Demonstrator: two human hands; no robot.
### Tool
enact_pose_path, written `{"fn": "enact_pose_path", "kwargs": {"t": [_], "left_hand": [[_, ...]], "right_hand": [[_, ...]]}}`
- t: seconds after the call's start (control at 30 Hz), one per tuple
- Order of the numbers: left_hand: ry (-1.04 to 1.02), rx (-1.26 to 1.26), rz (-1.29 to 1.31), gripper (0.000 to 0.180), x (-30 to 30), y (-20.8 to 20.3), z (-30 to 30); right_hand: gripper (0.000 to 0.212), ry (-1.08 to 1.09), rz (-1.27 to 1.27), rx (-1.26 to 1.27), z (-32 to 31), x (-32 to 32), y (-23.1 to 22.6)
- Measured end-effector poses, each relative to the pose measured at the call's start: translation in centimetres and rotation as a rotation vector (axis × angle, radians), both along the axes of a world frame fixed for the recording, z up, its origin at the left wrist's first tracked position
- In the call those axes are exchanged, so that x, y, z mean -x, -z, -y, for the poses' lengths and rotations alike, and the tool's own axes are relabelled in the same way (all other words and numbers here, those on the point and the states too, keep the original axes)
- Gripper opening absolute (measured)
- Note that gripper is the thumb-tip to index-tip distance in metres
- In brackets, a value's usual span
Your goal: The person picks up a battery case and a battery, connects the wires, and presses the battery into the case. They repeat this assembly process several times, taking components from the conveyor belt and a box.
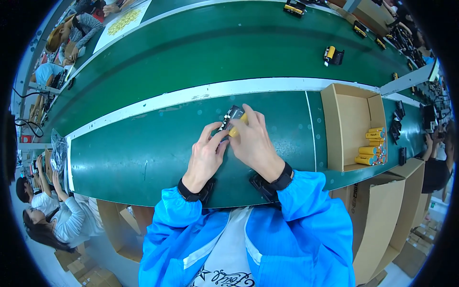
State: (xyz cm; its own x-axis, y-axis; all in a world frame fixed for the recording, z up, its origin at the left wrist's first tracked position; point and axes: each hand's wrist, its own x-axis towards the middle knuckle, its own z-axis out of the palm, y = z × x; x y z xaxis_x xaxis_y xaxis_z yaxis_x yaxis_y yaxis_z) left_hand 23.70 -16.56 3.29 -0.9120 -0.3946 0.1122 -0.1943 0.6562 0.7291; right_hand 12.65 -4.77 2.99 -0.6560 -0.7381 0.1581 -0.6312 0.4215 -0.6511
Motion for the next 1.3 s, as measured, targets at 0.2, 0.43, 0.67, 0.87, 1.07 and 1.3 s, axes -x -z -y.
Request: {"fn": "enact_pose_path", "kwargs": {"t": [0.2, 0.43, 0.67, 0.87, 1.07, 1.3], "left_hand": [[0.045, 0.164, 0.036, 0.027, 0.0, 0.6, 0.9], [0.213, 0.290, -0.086, 0.036, -0.3, 0.0, 2.9], [0.235, 0.169, -0.132, 0.038, 0.0, -0.1, 3.5], [-0.060, -0.156, 0.066, 0.033, 2.4, -1.1, 2.4], [-0.027, 0.071, 0.140, 0.035, 4.7, 0.2, 1.2], [-0.110, 0.152, 0.132, 0.031, 4.9, 0.3, 0.0]], "right_hand": [[0.049, 0.070, 0.009, 0.205, 0.0, -0.5, 0.9], [0.056, 0.041, -0.045, 0.111, 0.5, -1.1, 0.3], [0.070, -0.025, 0.012, 0.172, 0.6, -0.7, 0.4], [0.073, -0.039, 0.003, 0.191, 0.2, -0.4, 1.3], [0.072, -0.093, 0.023, 0.276, 0.0, 0.4, 2.0], [0.069, -0.095, 0.106, 0.337, 0.2, 0.9, 2.4]]}}
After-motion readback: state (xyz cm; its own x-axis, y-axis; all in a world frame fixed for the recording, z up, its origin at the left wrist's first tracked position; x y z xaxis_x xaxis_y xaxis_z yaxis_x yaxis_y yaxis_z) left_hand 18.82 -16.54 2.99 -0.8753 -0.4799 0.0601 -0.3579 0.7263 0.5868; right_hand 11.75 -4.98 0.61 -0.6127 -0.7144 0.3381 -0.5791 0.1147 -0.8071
